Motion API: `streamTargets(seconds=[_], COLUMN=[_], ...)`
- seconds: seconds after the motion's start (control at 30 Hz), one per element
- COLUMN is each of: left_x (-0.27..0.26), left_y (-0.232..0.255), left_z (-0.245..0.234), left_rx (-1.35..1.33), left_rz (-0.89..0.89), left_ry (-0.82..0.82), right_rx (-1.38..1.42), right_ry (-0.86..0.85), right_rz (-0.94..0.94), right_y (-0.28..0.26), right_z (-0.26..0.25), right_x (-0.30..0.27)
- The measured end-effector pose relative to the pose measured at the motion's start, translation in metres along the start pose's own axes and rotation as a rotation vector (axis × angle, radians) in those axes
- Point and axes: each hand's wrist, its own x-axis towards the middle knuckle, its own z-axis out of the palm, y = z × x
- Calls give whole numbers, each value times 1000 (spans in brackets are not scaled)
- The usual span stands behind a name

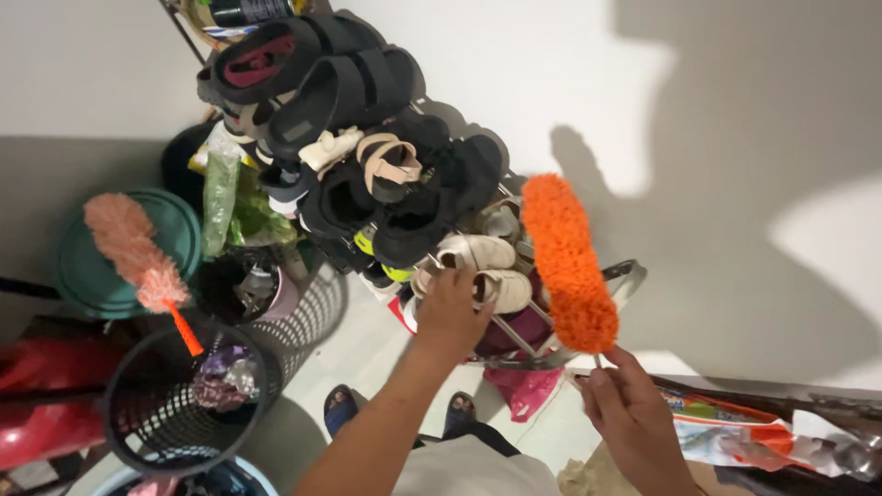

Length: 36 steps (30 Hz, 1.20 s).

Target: The person uses an orange duster to clean several pairs of shoes on a multi-tiered shoe rack. They remove each shoe, dust it, and return it to the rack, repeating the process for multiple pairs.

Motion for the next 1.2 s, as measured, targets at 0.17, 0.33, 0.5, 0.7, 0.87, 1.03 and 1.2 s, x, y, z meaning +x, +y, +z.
streamTargets(seconds=[0.17,0.33,0.5,0.7,0.87,1.03,1.2], left_x=[-6,-12,-31,-41,-43,-67,-82], left_y=[12,23,39,86,76,72,45], left_z=[0,-1,-21,-42,-90,-108,-121], left_rx=[-80,-183,-302,-1323,-1395,-1334,-1204], left_rz=[-213,-358,-236,-647,-655,-625,-556], left_ry=[-86,-78,78,53,251,234,238], right_rx=[-88,-142,-435,-595,-650,-627,-562], right_ry=[-110,-127,-50,-53,-197,-196,-220], right_rz=[-58,-149,-211,-746,-1029,-1041,-1001], right_y=[-2,-7,-10,-30,-22,-24,-21], right_z=[-20,-18,-8,25,33,52,88], right_x=[8,14,-2,6,-9,-23,-37])
